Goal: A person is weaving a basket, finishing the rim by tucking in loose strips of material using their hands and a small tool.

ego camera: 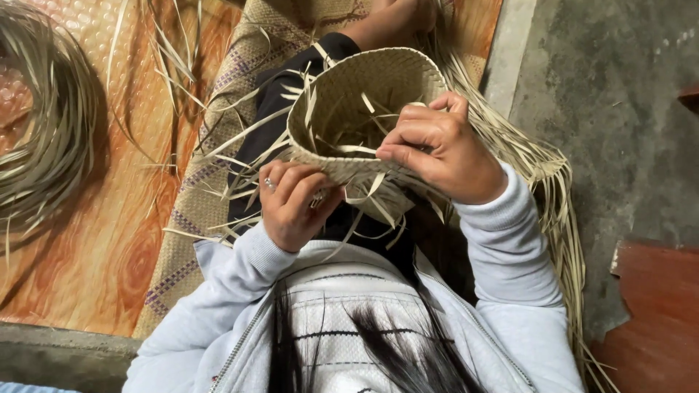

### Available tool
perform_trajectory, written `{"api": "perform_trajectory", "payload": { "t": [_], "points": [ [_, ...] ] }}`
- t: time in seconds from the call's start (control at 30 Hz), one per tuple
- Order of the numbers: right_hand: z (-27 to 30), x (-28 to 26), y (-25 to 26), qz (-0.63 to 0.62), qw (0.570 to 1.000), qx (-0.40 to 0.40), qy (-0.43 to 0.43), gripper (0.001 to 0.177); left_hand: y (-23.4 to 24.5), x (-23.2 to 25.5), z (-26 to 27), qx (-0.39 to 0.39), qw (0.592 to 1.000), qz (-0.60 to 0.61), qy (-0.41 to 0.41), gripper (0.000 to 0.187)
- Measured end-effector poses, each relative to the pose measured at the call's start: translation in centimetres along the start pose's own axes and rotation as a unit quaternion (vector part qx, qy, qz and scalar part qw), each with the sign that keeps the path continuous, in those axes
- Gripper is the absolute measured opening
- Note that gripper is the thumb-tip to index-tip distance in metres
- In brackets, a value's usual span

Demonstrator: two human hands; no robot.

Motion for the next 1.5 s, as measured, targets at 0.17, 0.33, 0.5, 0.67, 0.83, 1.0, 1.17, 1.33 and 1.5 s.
{"api": "perform_trajectory", "payload": {
  "t": [0.17,0.33,0.5,0.67,0.83,1.0,1.17,1.33,1.5],
  "points": [
    [0.1,-0.1,0.6,0.011,1.0,-0.001,-0.001,0.015,0.0,0.6,-2.0,-0.018,0.998,0.051,0.033,0.017],
    [0.4,0.9,0.2,0.039,0.999,0.035,0.002,0.015,-0.2,1.2,-2.5,-0.049,0.988,0.111,0.091,0.012],
    [0.6,0.5,-0.2,0.047,0.995,0.09,0.007,0.013,-0.6,1.6,-3.0,-0.041,0.973,0.169,0.151,0.01],
    [1.1,0.8,-0.4,0.037,0.992,0.118,0.034,0.016,-1.1,0.6,-1.9,-0.051,0.963,0.211,0.162,0.009],
    [1.6,1.3,-0.6,0.05,0.988,0.14,0.041,0.018,-0.7,0.4,-1.7,-0.058,0.964,0.21,0.155,0.009],
    [1.7,1.4,-1.3,0.081,0.978,0.188,0.038,0.019,1.0,1.0,-2.4,-0.08,0.994,0.052,0.061,0.009],
    [1.3,-0.3,-1.6,0.088,0.958,0.266,0.061,0.016,0.9,2.2,-2.8,-0.073,0.994,0.075,0.038,0.024],
    [4.3,1.3,-2.0,0.061,0.921,0.383,0.041,0.021,0.1,2.0,-3.6,-0.108,0.988,0.112,-0.014,0.017],
    [6.7,1.8,-4.2,0.024,0.937,0.346,0.026,0.016,0.2,2.2,-5.5,-0.093,0.988,0.124,0.014,0.011]
  ]
}}
Point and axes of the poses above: each hand's wrist, its own z-axis away from the middle knuckle, its own y-axis out of the back of the hand, x = y × z, the point moved 1 cm from there along -z, towards the middle knuckle, and after that the axes turned 4 degrees about -y, right-handed, at the moved point
